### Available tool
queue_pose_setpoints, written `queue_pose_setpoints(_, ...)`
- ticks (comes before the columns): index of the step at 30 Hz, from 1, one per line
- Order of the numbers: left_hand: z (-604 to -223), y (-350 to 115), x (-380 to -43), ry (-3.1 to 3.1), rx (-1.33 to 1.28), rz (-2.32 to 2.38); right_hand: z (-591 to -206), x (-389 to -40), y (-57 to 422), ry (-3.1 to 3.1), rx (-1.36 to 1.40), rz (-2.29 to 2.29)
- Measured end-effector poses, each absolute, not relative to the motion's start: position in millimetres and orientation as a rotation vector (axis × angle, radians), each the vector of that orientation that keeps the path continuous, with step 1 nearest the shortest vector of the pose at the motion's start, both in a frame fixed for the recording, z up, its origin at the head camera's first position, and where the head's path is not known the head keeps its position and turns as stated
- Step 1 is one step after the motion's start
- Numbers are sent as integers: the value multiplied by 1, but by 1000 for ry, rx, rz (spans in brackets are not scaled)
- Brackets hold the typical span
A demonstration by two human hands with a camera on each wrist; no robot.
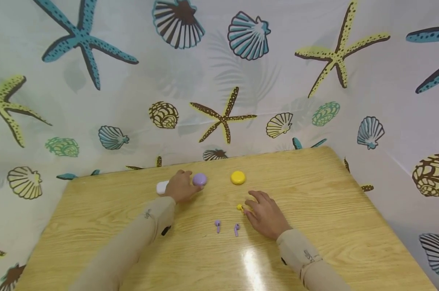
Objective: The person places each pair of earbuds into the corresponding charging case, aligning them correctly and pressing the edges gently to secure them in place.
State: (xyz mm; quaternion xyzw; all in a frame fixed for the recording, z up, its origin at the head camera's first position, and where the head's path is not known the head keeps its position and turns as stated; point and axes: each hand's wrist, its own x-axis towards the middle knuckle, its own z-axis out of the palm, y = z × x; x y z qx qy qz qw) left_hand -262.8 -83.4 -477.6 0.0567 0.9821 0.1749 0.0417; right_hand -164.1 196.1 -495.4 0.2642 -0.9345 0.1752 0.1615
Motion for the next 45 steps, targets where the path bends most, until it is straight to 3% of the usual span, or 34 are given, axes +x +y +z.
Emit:
queue_pose_setpoints(30, -497, -74, -281, 2986, 156, 541, -498, -155, 212, -2655, 696, 499)
queue_pose_setpoints(45, -492, -87, -265, 3073, 213, 767, -496, -159, 201, -2619, 725, 491)
